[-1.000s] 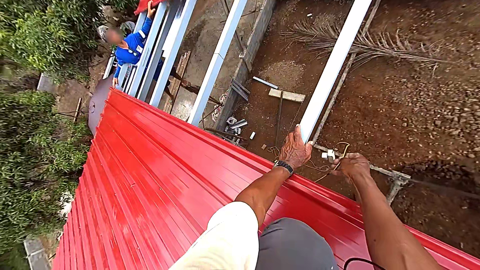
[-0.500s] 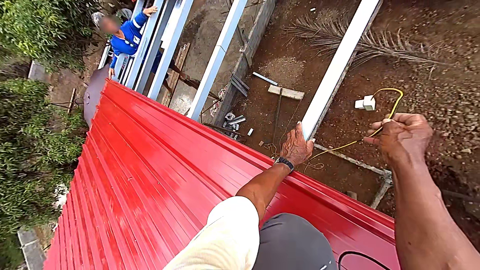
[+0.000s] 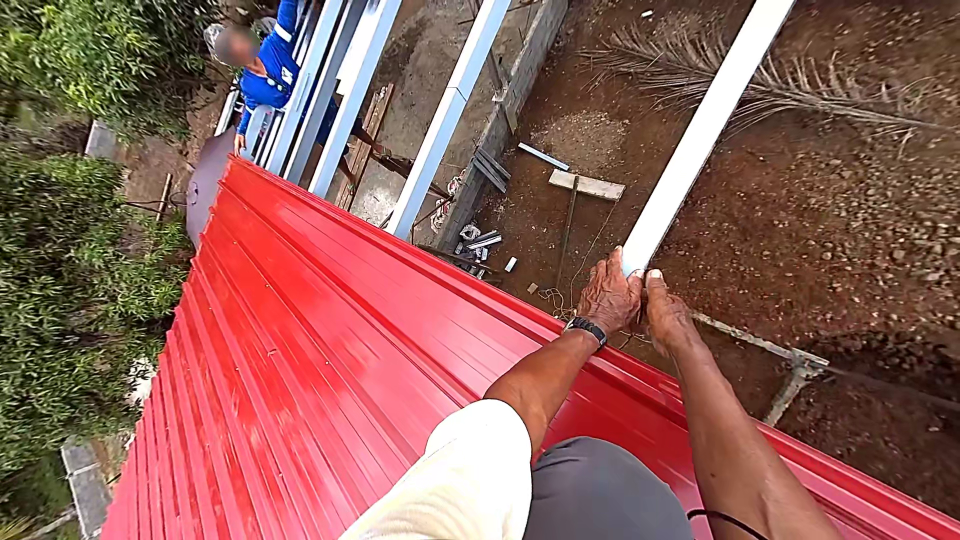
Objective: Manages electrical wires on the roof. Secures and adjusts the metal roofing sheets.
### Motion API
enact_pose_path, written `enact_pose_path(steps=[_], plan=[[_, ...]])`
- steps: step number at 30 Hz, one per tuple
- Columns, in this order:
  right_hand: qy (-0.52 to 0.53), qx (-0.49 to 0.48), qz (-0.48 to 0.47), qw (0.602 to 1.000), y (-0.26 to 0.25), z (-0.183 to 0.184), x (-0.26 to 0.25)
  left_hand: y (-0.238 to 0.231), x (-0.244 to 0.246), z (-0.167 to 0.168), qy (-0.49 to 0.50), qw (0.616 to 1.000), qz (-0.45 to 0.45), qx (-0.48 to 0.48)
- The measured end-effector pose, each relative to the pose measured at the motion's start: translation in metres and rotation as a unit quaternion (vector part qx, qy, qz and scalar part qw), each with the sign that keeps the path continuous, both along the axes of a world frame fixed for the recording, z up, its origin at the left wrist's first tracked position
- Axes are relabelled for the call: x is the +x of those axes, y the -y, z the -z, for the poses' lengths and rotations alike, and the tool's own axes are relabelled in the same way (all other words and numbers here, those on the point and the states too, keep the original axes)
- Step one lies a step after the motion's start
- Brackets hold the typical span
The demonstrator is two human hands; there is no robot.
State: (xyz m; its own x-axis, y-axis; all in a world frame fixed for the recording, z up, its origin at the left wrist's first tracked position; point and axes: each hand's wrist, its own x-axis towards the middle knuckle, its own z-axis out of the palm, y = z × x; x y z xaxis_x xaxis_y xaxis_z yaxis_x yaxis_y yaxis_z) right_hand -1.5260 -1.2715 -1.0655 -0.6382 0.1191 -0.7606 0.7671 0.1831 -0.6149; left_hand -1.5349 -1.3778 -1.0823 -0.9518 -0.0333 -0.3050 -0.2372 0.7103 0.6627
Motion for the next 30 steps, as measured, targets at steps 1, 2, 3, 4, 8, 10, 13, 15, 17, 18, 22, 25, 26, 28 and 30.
enact_pose_path(steps=[1,2,3,4,8,10,13,15,17,18,22,25,26,28,30], plan=[[-0.006,0.01,-0.021,1.0,0.002,-0.001,0.0,0.0,0.0,0.002,-0.007,1.0,-0.002,0.001],[-0.008,0.012,-0.033,0.999,0.004,-0.002,0.0,0.0,0.001,0.003,-0.015,1.0,-0.004,0.002],[-0.009,0.01,-0.038,0.999,0.004,-0.002,0.0,0.001,0.0,0.004,-0.021,1.0,-0.007,0.004],[-0.012,0.008,-0.04,0.999,0.005,-0.002,0.0,0.001,0.0,0.004,-0.023,1.0,-0.009,0.009],[-0.026,0.048,-0.088,0.995,0.009,-0.008,0.008,0.002,-0.003,0.002,-0.02,0.999,-0.014,0.025],[-0.02,0.075,-0.128,0.989,0.011,-0.017,0.012,0.004,-0.003,0.004,-0.013,0.999,-0.013,0.034],[-0.016,0.126,-0.199,0.972,0.01,-0.026,0.019,0.005,-0.003,0.007,-0.017,0.999,-0.014,0.039],[-0.021,0.154,-0.235,0.96,0.012,-0.033,0.024,0.007,-0.002,0.007,-0.023,0.999,-0.011,0.044],[-0.025,0.165,-0.244,0.955,0.013,-0.033,0.029,0.008,-0.002,0.009,-0.03,0.998,-0.015,0.055],[-0.03,0.162,-0.235,0.958,0.014,-0.032,0.031,0.008,-0.002,0.01,-0.033,0.997,-0.021,0.06],[-0.051,0.132,-0.147,0.979,0.018,-0.024,0.041,0.009,-0.005,0.01,-0.021,0.995,-0.043,0.084],[-0.05,0.12,-0.123,0.984,0.017,-0.015,0.046,0.013,-0.009,0.009,0.029,0.991,-0.058,0.117],[-0.049,0.121,-0.121,0.984,0.016,-0.012,0.047,0.015,-0.011,0.009,0.047,0.988,-0.065,0.13],[-0.056,0.123,-0.116,0.984,0.017,-0.009,0.049,0.019,-0.011,0.008,0.092,0.981,-0.076,0.154],[-0.054,0.127,-0.124,0.983,0.017,-0.008,0.049,0.023,-0.012,0.009,0.135,0.971,-0.084,0.18]])
